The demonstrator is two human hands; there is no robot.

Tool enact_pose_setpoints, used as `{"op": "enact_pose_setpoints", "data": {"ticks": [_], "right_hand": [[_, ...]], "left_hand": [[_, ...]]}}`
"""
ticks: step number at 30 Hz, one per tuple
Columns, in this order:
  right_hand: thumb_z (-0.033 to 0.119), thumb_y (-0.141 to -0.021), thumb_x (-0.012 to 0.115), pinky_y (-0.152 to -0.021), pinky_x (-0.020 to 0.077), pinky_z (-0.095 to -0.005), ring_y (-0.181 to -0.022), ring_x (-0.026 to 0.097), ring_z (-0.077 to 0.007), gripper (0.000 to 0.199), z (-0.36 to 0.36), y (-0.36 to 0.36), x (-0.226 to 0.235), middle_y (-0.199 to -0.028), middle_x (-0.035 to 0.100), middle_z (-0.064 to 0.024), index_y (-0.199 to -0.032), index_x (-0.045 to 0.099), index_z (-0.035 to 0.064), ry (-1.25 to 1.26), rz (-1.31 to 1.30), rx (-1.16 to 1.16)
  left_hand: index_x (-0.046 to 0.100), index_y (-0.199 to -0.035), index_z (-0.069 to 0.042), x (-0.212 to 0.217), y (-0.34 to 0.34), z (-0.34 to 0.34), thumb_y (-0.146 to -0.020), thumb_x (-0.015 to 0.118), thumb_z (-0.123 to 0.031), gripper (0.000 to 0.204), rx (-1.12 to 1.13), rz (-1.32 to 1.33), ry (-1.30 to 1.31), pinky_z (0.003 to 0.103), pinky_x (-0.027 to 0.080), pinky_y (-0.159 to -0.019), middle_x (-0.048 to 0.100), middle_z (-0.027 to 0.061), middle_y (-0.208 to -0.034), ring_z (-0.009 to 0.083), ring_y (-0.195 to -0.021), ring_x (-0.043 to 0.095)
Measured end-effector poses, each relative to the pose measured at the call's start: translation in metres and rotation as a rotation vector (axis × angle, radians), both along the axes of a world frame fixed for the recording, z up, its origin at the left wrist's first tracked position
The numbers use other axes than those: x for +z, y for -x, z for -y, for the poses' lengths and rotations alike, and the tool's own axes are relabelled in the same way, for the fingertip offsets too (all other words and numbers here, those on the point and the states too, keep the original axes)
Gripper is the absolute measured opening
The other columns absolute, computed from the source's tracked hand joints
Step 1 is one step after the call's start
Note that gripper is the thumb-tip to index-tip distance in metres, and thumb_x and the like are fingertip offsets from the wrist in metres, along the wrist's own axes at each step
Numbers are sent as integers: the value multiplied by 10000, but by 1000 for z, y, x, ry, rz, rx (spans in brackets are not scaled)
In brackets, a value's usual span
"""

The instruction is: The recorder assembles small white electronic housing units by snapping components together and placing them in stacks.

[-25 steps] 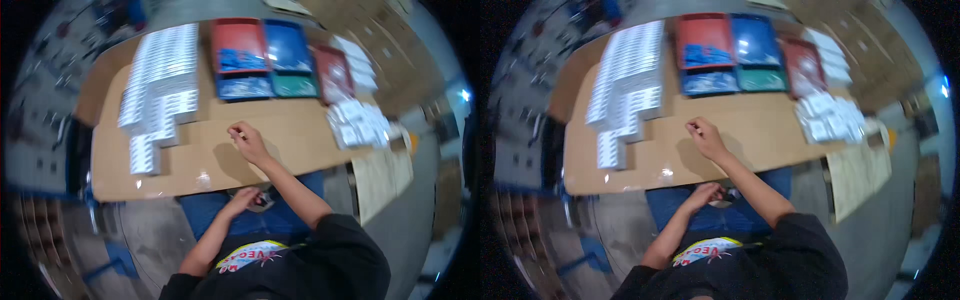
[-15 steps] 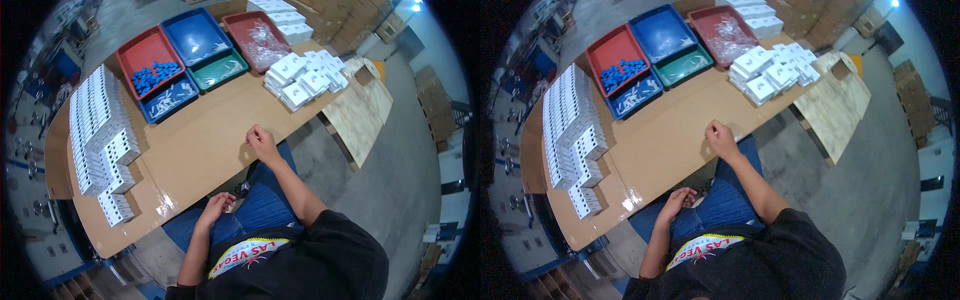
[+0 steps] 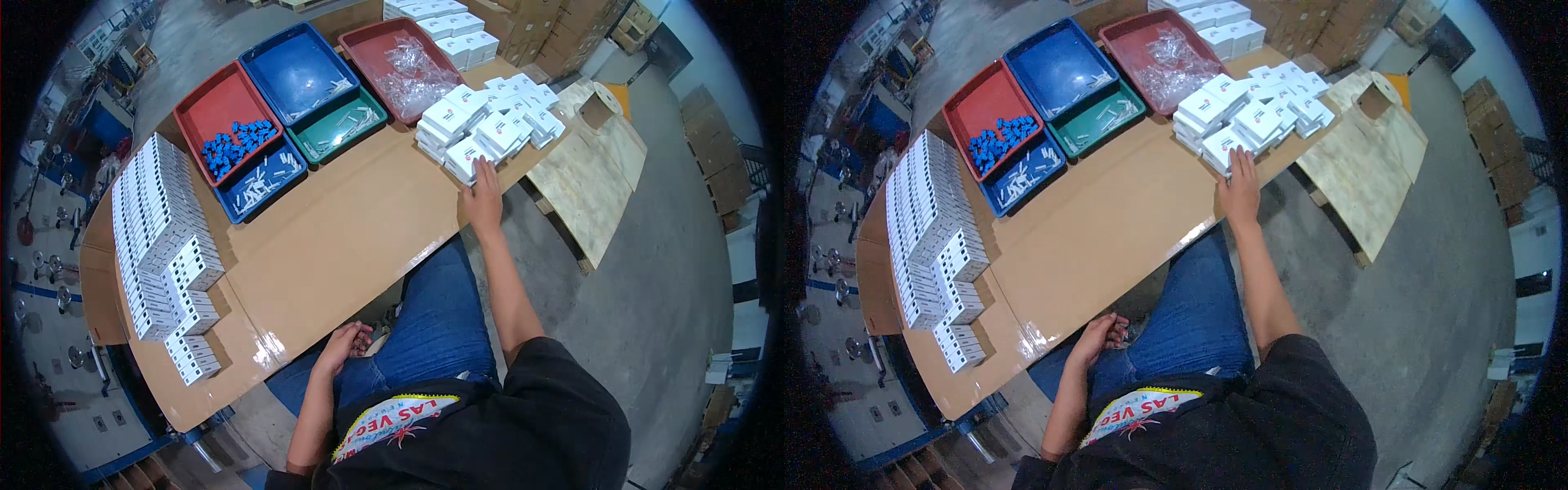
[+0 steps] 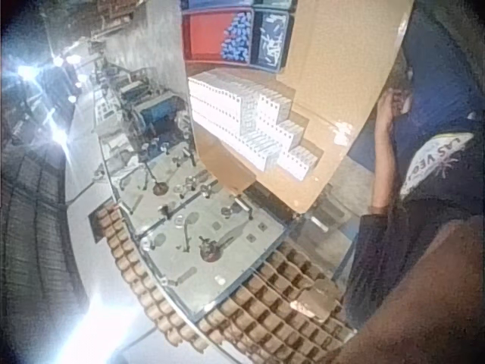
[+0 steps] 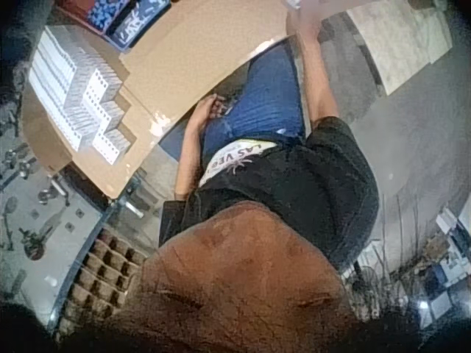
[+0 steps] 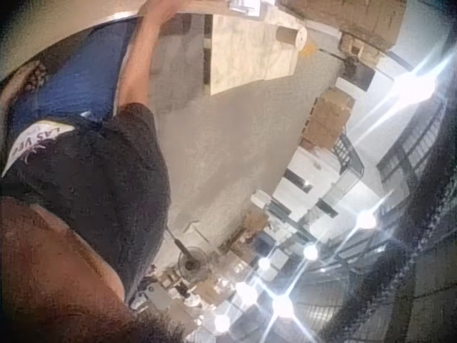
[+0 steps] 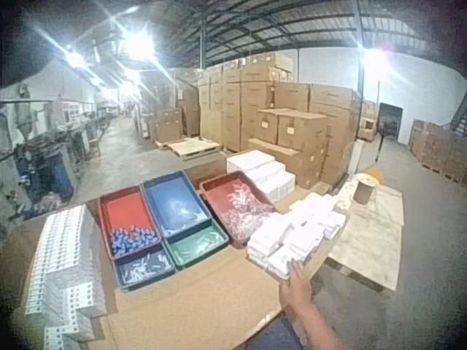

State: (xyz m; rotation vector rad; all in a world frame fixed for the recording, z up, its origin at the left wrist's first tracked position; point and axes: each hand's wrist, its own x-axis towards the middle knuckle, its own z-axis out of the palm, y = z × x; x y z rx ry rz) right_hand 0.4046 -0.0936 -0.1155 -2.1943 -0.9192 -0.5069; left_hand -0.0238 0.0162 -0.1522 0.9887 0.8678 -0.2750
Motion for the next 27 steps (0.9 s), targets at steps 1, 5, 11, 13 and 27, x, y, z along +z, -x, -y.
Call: {"op": "enact_pose_setpoints", "data": {"ticks": [1,5,11,13,27], "right_hand": [[69,-876,666,-1163,373,-484,-1400,450,-392,547,1,-2,-4,-1522,490,-175,-1410,555,21,39,16,-15],[81,-889,684,-1144,392,-470,-1384,477,-369,477,2,-2,-6,-1473,553,-148,-1360,621,42,40,49,-58],[126,-909,702,-1086,429,-456,-1316,543,-323,426,4,2,-2,-1417,609,-104,-1330,662,85,10,130,-39],[126,-911,700,-1075,433,-449,-1300,558,-309,422,7,3,3,-1404,620,-91,-1330,666,96,-13,145,-29],[68,-872,732,-1028,460,-436,-1124,669,-283,395,13,62,69,-1199,731,-96,-1265,694,56,-188,180,77]], "left_hand": [[653,-1168,-76,-2,0,-1,-1098,443,-414,404,4,-8,13,259,513,-678,655,15,-880,105,-735,588],[650,-1167,-72,-5,-3,-3,-1098,441,-417,409,1,-7,36,272,523,-691,656,23,-884,113,-747,602],[650,-1175,-68,-6,-3,-3,-1099,440,-412,411,11,-39,21,284,533,-705,653,25,-883,117,-754,607],[656,-1181,-62,-7,-5,-2,-1100,444,-400,407,-22,-35,-7,270,519,-711,657,22,-890,107,-761,593],[635,-1218,-2,61,-42,14,-1100,477,-232,303,162,382,-353,288,517,-863,698,71,-1074,141,-953,644]]}}
